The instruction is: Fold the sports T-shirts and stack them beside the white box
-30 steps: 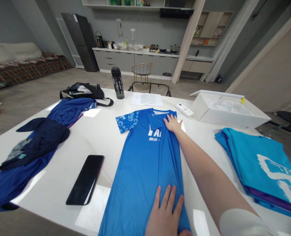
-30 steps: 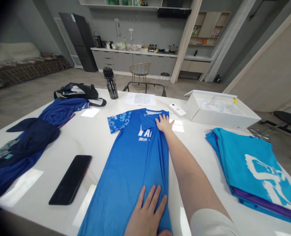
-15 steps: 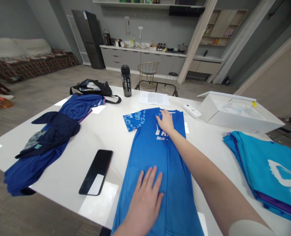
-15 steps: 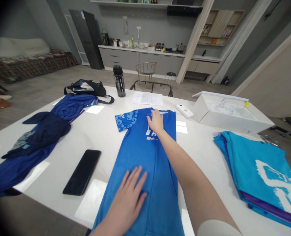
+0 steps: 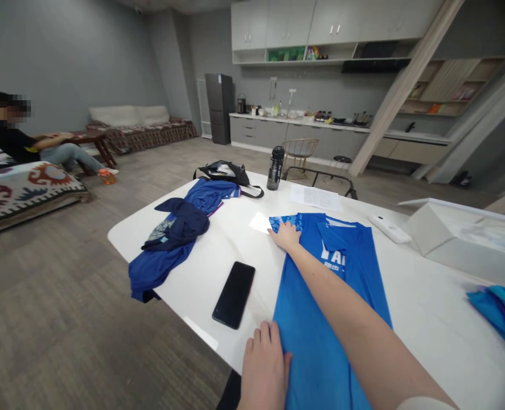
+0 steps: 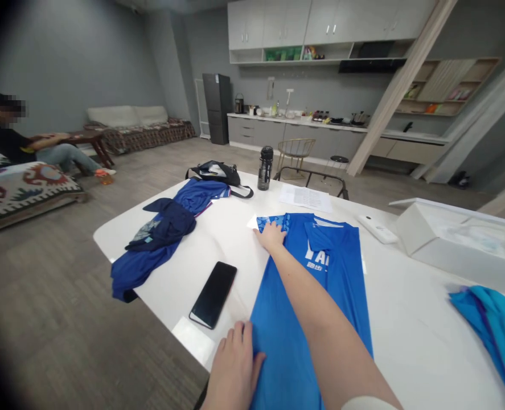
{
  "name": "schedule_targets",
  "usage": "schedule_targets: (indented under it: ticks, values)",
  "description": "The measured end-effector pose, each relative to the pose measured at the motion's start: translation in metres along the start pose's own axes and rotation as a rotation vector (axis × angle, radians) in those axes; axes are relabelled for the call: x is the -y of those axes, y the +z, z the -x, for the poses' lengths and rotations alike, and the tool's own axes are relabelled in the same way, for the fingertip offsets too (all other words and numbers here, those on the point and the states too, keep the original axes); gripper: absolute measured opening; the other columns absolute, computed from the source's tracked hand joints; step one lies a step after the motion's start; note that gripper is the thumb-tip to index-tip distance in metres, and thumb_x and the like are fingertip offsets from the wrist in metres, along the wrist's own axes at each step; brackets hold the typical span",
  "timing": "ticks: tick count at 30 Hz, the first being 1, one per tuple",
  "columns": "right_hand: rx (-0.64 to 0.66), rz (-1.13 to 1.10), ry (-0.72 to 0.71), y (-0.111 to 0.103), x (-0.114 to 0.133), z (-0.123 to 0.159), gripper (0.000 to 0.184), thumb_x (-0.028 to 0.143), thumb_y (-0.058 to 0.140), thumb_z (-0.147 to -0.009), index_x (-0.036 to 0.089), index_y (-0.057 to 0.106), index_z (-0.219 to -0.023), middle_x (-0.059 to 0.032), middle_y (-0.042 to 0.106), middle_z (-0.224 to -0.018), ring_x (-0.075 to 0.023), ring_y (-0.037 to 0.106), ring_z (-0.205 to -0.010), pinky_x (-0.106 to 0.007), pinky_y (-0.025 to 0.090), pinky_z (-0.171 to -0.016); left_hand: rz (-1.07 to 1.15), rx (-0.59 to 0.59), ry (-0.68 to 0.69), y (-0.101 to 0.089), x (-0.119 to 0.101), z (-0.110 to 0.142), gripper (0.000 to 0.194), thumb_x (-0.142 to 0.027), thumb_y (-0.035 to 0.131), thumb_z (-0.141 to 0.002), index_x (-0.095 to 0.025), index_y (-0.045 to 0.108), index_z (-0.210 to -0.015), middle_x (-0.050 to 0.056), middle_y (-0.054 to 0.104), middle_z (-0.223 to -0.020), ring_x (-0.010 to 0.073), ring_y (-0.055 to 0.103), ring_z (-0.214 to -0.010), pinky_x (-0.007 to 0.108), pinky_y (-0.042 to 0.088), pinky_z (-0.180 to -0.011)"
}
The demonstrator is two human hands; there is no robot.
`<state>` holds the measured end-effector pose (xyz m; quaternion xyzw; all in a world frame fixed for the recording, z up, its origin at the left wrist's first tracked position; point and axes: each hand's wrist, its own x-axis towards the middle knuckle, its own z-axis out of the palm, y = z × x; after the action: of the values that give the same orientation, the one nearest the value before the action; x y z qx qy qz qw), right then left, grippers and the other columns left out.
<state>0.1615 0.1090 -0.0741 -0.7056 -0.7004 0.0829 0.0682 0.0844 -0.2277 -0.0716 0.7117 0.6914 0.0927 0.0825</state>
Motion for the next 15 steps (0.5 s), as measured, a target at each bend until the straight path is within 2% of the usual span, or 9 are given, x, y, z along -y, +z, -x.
schedule_targets:
  ticks: [4, 8, 10, 12, 15]
  values:
    - [-0.093, 0.041, 0.094, 0.011, 0.026, -0.001, 0.059, 0.059, 0.049, -0.097, 0.014, 0.061, -0.135, -0.0244, 0.050, -0.143, -0.0439, 0.047, -0.127, -0.063, 0.039, -0.099, 0.020, 0.096, -0.148, 0.002, 0.002, 0.001, 0.024, -0.018, 0.070, -0.086, -0.012, 0.068, -0.109, 0.013, 0.069, -0.100, 0.0301, 0.069, -0.089, 0.042, 0.056, -0.080]
    - [-0.158, 0.028, 0.061, 0.021, 0.036, 0.000, 0.042, 0.038, 0.040, -0.104, 0.019, 0.065, -0.130, -0.0212, 0.055, -0.139, -0.0407, 0.051, -0.123, -0.058, 0.041, -0.097, 0.034, 0.207, -0.157, 0.005, 0.002, 0.001, 0.010, -0.018, 0.063, -0.091, -0.013, 0.070, -0.096, 0.011, 0.069, -0.085, 0.0294, 0.071, -0.079, 0.038, 0.055, -0.071]
    - [-0.153, 0.005, 0.032, 0.022, 0.036, -0.002, 0.040, 0.028, 0.036, -0.103, 0.020, 0.066, -0.129, -0.0212, 0.058, -0.136, -0.0395, 0.053, -0.123, -0.056, 0.042, -0.097, 0.067, 0.190, -0.108, 0.007, 0.002, 0.004, 0.014, -0.015, 0.056, -0.093, -0.015, 0.069, -0.093, 0.010, 0.070, -0.087, 0.0294, 0.071, -0.080, 0.037, 0.053, -0.070]
    - [-0.150, -0.050, 0.028, 0.019, 0.033, -0.006, 0.041, 0.022, 0.035, -0.102, 0.019, 0.065, -0.129, -0.0223, 0.059, -0.134, -0.0386, 0.053, -0.124, -0.056, 0.041, -0.100, 0.118, 0.120, -0.050, 0.010, 0.003, 0.009, 0.017, -0.013, 0.051, -0.093, -0.018, 0.068, -0.092, 0.009, 0.069, -0.090, 0.0282, 0.069, -0.084, 0.036, 0.053, -0.072]
    - [-0.201, -0.281, 0.113, 0.007, 0.024, -0.018, 0.038, 0.025, 0.035, -0.103, 0.017, 0.063, -0.129, -0.0230, 0.057, -0.137, -0.0373, 0.049, -0.133, -0.057, 0.036, -0.109, 0.246, 0.007, 0.000, 0.013, 0.006, 0.017, 0.018, -0.012, 0.047, -0.093, -0.021, 0.062, -0.092, 0.006, 0.068, -0.087, 0.0232, 0.068, -0.083, 0.031, 0.051, -0.073]
